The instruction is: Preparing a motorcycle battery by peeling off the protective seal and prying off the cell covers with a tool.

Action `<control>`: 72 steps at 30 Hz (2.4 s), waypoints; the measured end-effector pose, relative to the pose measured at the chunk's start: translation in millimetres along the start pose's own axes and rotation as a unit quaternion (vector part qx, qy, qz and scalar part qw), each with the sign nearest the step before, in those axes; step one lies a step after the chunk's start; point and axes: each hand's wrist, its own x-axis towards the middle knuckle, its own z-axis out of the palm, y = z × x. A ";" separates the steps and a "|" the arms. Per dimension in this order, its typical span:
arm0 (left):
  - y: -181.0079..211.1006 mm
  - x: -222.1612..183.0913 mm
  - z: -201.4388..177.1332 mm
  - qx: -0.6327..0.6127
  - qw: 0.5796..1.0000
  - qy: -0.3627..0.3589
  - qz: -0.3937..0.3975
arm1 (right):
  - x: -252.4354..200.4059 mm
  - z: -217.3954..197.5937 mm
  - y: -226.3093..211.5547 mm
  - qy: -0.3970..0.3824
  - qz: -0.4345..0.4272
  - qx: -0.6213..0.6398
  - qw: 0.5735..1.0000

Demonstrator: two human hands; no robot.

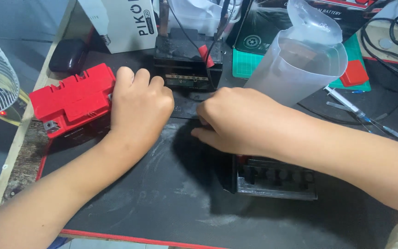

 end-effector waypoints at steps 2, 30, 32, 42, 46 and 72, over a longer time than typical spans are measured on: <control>2.0 1.1 -9.6 0.053 0.991 -0.126 -0.009 | -18.9 -7.6 -2.8 0.047 -0.005 0.039 0.998; 21.1 18.2 -47.6 -0.078 0.996 -0.026 0.045 | -117.8 36.6 62.2 0.152 -0.086 0.020 0.984; 28.8 23.1 -55.3 -0.302 0.946 0.032 0.114 | -119.1 33.7 58.9 0.138 -0.105 -0.016 0.985; 56.4 12.8 -28.5 -0.540 0.826 -0.081 0.140 | -132.4 34.3 55.3 0.098 -0.097 -0.034 0.990; 58.6 13.8 -27.5 -0.529 0.834 -0.085 0.134 | -133.7 35.3 53.0 0.155 -0.127 -0.050 0.978; 58.9 10.1 -26.4 -0.520 0.841 -0.075 0.127 | -140.0 49.6 38.9 0.148 -0.166 -0.157 0.962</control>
